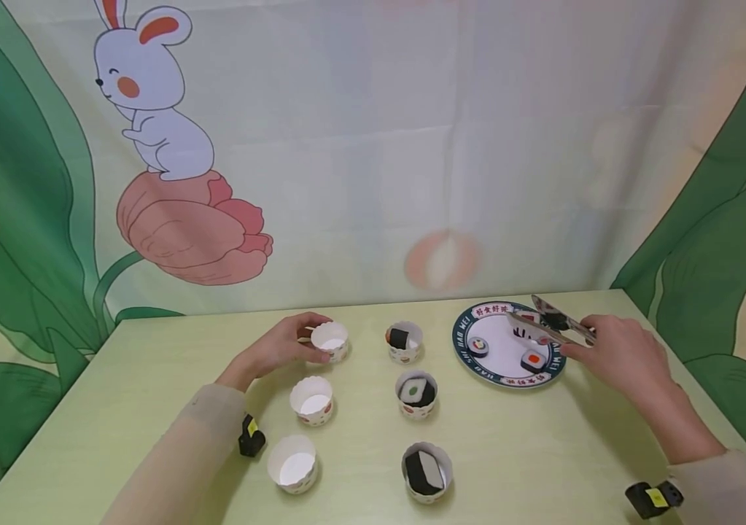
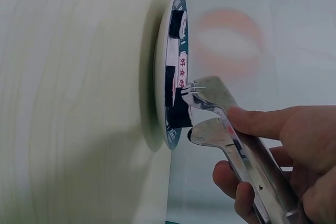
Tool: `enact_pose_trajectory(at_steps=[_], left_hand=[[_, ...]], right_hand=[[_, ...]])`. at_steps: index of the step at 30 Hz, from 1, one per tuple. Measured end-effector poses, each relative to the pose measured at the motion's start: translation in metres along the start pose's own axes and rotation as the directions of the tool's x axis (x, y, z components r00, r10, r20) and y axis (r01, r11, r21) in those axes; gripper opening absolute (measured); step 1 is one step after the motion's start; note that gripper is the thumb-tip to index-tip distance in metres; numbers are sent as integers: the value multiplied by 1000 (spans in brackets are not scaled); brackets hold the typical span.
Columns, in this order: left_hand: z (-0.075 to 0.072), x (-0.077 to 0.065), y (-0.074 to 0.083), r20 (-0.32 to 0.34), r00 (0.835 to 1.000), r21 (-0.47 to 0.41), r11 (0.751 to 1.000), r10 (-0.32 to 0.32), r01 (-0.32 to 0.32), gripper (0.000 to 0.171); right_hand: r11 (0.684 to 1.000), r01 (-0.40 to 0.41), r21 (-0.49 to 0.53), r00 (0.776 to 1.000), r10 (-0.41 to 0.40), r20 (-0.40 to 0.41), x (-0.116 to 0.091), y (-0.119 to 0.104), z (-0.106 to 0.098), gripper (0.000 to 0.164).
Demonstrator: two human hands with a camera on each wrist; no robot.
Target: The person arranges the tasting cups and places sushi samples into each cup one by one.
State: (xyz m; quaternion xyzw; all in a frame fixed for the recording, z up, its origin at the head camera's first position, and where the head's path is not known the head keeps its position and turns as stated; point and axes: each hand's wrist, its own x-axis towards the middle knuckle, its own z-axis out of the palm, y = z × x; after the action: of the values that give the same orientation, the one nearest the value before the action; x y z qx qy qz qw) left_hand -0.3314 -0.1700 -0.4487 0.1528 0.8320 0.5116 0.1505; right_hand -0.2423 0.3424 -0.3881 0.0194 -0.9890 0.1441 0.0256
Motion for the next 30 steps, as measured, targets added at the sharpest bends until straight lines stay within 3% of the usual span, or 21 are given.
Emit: enact_pose_trajectory(at_steps=[30], left_hand=[[-3, -1, -3, -9, 1000, 13, 1000, 15, -15, 64]], right_hand=[[999, 45, -22, 999, -45, 31, 5, -2, 3, 67]])
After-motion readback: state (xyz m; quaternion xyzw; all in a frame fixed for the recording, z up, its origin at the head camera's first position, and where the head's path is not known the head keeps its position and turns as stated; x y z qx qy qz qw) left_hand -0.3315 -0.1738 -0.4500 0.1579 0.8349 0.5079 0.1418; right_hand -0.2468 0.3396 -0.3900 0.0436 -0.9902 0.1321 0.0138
